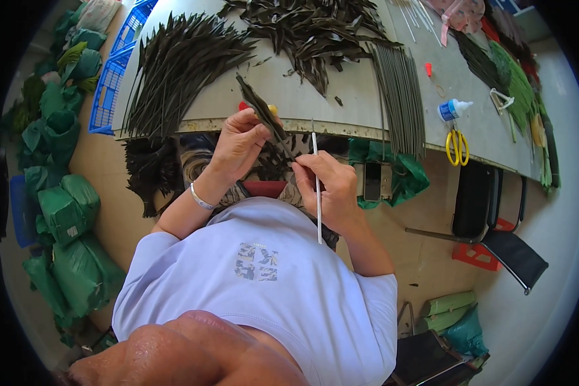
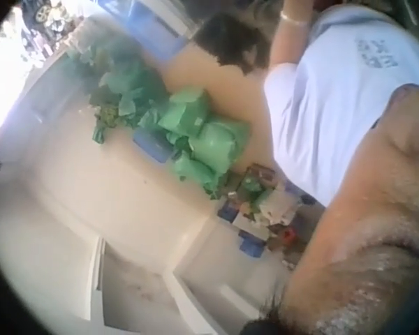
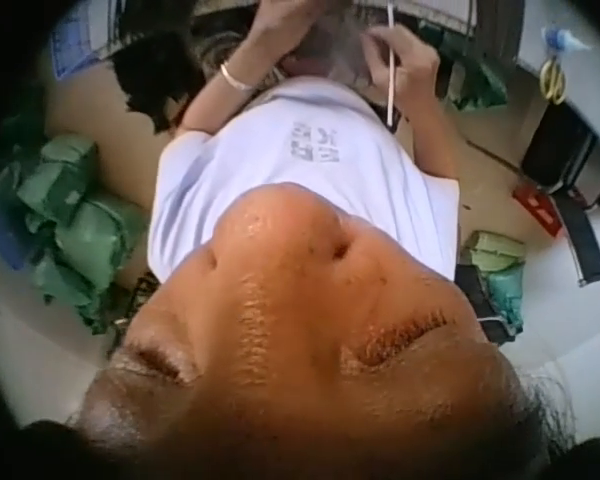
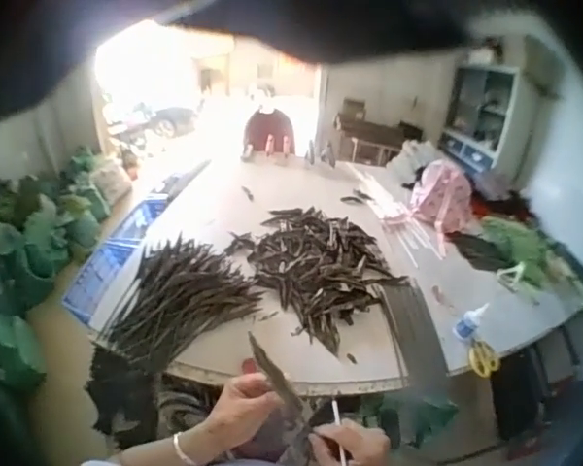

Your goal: The person assembles artificial leaves onto plastic sticks using glue, applying the glue with a glue applicator stick.

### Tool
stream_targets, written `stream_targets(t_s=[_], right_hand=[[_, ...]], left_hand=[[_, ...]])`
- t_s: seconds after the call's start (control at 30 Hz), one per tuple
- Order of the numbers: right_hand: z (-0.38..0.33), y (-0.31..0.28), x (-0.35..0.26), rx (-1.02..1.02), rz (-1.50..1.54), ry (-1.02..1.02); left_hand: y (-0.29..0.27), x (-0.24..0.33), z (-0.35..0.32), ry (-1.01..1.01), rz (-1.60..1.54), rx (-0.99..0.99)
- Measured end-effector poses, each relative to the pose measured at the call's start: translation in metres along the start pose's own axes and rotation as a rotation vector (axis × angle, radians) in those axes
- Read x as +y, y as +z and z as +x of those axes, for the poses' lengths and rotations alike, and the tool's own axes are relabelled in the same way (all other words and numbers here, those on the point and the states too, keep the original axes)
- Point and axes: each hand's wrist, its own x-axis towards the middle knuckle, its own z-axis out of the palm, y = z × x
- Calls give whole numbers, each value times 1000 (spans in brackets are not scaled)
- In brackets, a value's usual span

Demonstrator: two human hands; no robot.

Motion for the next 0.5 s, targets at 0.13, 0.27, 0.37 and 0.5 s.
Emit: stream_targets(t_s=[0.13, 0.27, 0.37, 0.5], right_hand=[[2, 1, -2, -13, -15, 26], [5, 4, 4, -3, -18, 75], [14, 6, 5, 16, 7, 11], [16, 11, 6, 14, 3, -44]], left_hand=[[-2, 1, 0, -15, 28, -20], [-4, 5, 2, -68, 19, -61], [-8, 9, 1, -60, -25, -62], [0, 12, -1, -33, -31, -12]])
